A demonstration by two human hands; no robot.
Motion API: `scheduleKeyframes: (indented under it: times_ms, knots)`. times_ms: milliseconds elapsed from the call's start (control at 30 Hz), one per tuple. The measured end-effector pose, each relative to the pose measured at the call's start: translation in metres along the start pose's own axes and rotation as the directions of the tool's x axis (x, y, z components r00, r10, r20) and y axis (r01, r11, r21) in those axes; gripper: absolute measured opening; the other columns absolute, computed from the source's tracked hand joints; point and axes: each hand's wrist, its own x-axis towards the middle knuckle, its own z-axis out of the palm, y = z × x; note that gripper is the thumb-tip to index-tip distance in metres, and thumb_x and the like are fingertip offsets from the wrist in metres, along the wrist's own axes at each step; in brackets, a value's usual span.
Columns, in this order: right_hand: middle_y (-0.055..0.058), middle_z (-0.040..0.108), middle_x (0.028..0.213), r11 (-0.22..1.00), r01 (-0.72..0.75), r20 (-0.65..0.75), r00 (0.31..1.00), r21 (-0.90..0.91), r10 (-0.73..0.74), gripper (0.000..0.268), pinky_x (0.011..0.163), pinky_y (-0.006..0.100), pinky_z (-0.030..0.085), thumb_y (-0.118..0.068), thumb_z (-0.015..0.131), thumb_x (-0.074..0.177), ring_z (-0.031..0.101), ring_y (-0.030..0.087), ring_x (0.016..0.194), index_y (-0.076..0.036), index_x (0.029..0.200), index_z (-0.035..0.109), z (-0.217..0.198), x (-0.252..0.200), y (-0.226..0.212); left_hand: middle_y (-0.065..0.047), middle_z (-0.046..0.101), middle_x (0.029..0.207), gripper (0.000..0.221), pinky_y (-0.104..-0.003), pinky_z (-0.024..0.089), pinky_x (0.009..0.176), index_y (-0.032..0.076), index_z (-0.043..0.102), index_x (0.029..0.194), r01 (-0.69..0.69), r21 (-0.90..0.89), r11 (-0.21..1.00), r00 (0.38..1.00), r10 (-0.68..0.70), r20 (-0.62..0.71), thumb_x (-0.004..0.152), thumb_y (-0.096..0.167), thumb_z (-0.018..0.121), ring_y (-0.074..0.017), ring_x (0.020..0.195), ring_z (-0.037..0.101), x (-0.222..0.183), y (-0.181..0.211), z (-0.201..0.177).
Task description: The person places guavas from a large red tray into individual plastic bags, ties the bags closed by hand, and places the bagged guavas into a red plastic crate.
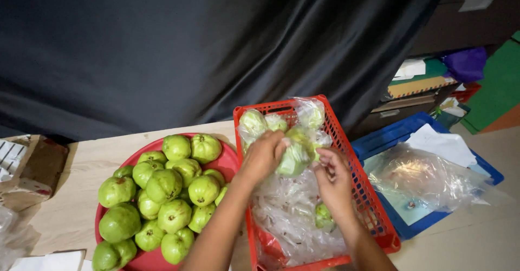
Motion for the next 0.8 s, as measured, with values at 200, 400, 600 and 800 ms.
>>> scheduleKeyframes:
  times_ms: [200, 400, 600, 800]
  knots:
    - [0.012, 0.072, 0.116, 0.976, 0.11, 0.342, 0.939, -0.189, -0.04, 0.042, 0.093, 0.048, 0.058, -0.013, 0.077, 0.078, 0.068, 0.036, 0.114, -0.018, 0.119, 0.072, -0.001, -0.002, -0.043, -0.018, 0.07, 0.09, 0.017, -0.053, 0.054, 0.085, 0.015, 0.065, 0.096, -0.05, -0.182, 0.982, 0.999, 0.05, -0.005, 0.102, 0.029, 0.056, -0.0428, 0.098, 0.068, -0.039, 0.024, 0.011]
    - [0.011, 0.075, 0.084, 0.908, 0.081, 0.246, 0.969, -0.412, 0.025, 0.021, 0.074, 0.05, 0.056, -0.033, 0.077, 0.081, 0.074, 0.037, 0.086, -0.021, 0.094, 0.065, 0.009, -0.014, 0.023, -0.021, 0.072, 0.081, 0.041, -0.058, 0.055, 0.079, 0.011, 0.067, 0.088, 0.076, -0.158, 0.984, 0.996, -0.083, -0.037, 0.107, 0.041, 0.047, -0.0444, 0.09, 0.071, -0.048, 0.034, 0.042]
    - [0.009, 0.079, 0.089, 0.855, -0.259, 0.137, 0.926, -0.45, 0.353, 0.018, 0.082, 0.046, 0.058, -0.033, 0.069, 0.087, 0.076, 0.032, 0.093, -0.018, 0.091, 0.06, 0.017, -0.002, 0.046, -0.017, 0.075, 0.081, 0.049, -0.055, 0.056, 0.088, 0.014, 0.074, 0.086, 0.24, -0.01, 0.971, 0.969, -0.239, 0.064, 0.103, 0.048, 0.044, -0.042, 0.095, 0.073, -0.059, 0.05, 0.049]
    - [0.009, 0.068, 0.069, 0.902, -0.312, 0.033, 0.941, -0.297, 0.337, 0.013, 0.068, 0.041, 0.052, -0.024, 0.07, 0.079, 0.069, 0.029, 0.073, -0.014, 0.082, 0.063, 0.024, 0.02, 0.137, -0.02, 0.07, 0.075, 0.044, -0.058, 0.053, 0.079, 0.009, 0.07, 0.076, 0.205, -0.341, 0.918, 0.969, -0.239, -0.063, 0.102, 0.039, 0.052, -0.0448, 0.093, 0.069, -0.056, 0.009, 0.105]
